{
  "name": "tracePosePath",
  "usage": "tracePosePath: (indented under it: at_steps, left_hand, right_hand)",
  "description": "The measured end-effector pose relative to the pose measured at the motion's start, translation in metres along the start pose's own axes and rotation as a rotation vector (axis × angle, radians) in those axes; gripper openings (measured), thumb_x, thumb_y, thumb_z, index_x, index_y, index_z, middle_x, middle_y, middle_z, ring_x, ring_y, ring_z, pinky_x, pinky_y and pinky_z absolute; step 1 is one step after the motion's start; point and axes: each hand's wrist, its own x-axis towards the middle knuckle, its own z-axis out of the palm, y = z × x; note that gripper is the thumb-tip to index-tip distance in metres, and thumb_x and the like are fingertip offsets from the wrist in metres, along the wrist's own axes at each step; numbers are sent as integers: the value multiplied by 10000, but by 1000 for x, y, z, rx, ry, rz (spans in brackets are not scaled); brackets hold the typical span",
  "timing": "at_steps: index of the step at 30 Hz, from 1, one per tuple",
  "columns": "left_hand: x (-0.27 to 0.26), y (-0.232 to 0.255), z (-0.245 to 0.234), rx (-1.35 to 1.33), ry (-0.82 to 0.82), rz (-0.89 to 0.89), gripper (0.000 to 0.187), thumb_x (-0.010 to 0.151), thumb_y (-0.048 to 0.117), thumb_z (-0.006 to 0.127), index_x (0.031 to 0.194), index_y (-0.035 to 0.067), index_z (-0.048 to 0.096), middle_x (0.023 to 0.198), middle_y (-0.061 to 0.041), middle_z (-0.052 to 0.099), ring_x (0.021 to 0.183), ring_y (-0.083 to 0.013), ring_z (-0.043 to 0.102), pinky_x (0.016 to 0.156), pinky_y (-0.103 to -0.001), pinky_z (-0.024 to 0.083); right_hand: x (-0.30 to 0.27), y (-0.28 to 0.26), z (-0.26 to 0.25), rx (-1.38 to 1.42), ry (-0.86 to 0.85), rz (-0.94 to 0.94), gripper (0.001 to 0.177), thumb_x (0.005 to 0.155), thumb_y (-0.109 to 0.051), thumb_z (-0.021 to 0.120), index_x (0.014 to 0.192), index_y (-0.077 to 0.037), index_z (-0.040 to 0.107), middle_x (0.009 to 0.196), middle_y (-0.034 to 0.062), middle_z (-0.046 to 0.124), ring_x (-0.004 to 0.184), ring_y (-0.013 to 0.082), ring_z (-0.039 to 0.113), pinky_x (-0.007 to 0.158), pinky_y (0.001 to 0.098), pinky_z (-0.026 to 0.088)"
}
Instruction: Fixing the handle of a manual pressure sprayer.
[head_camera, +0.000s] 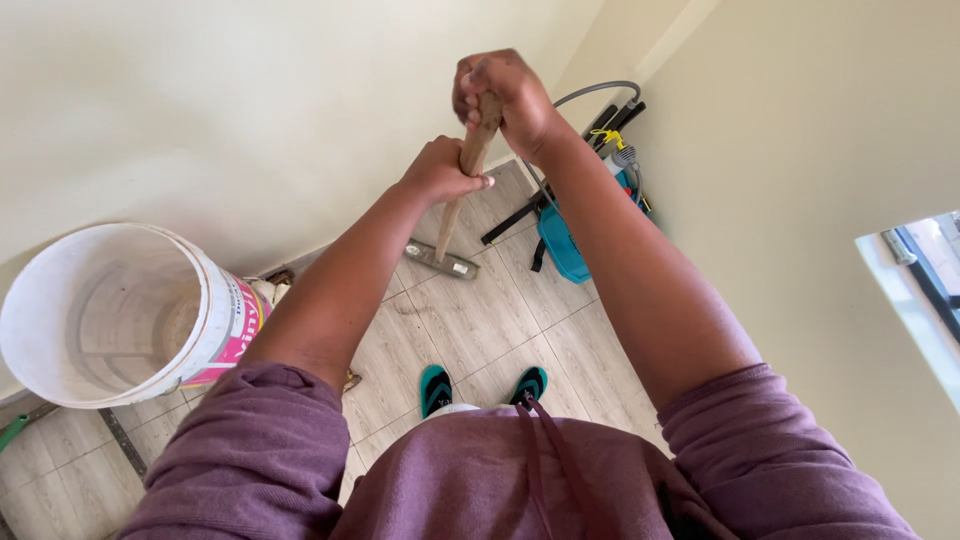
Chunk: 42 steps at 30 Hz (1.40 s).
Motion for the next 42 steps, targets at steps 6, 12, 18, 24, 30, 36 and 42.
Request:
tracePosePath:
  at_steps: [6, 12, 18, 24, 30, 36, 42]
  left_hand:
    - [-3, 2, 0, -13, 98, 144, 241, 797, 251, 834, 856, 51, 713, 781, -123, 743, 722, -224, 729, 726, -377, 565]
    - [-4, -10, -10, -61, -19, 107, 210, 779, 195, 827, 850, 35, 709, 816, -98, 750, 806, -217, 725, 794, -394, 552]
    - [3, -11, -4, -92, -115, 128, 242, 735, 80, 761, 969, 58, 707, 957, -83, 767, 959, -218, 725, 856, -391, 550]
    - [14, -19, 18, 13, -19, 206, 498, 706, 103, 774, 1185, 139, 642, 1157, -39, 699, 1132, -239, 613, 921, -411, 484]
    - [-8, -37, 1, 39, 53, 150, 446, 826, 193, 686, 1258, 133, 591, 1216, -63, 677, 1152, -242, 616, 922, -412, 493]
    - [-46, -72, -24, 65, 131, 67, 419, 946, 282, 596, 1331, 126, 540, 1276, -87, 655, 1172, -245, 618, 923, -414, 503]
    - [-84, -87, -42, 71, 176, -120, 290, 767, 172, 764, 1036, 81, 704, 1029, -100, 760, 985, -258, 727, 870, -406, 562]
  right_hand:
    - [-11, -17, 2, -23, 101, -139, 241, 891, -216, 486, 700, -70, 471, 637, 49, 471, 608, 155, 455, 648, 346, 449]
    - [-7, 9, 38, -128, 380, -179, 269, 885, -177, 498, 641, -65, 481, 574, 32, 483, 501, 132, 474, 510, 323, 444]
    - [-8, 7, 70, -216, 533, -208, 280, 908, -197, 549, 692, -20, 568, 584, 30, 541, 535, 100, 495, 515, 291, 439]
    - [-13, 27, 78, -441, 687, -114, 294, 887, -232, 584, 687, -16, 590, 567, 31, 560, 540, 111, 539, 544, 298, 472]
    - [1, 42, 107, -331, 649, -88, 269, 883, -275, 604, 733, -52, 603, 597, 0, 568, 568, 97, 546, 551, 273, 480]
    - [9, 40, 145, -111, 471, -78, 212, 878, -192, 580, 709, -69, 544, 631, 6, 495, 625, 101, 448, 608, 292, 410]
    - [21, 36, 151, -53, 211, -101, 226, 855, -166, 509, 649, -73, 500, 599, 18, 509, 586, 108, 455, 559, 298, 411]
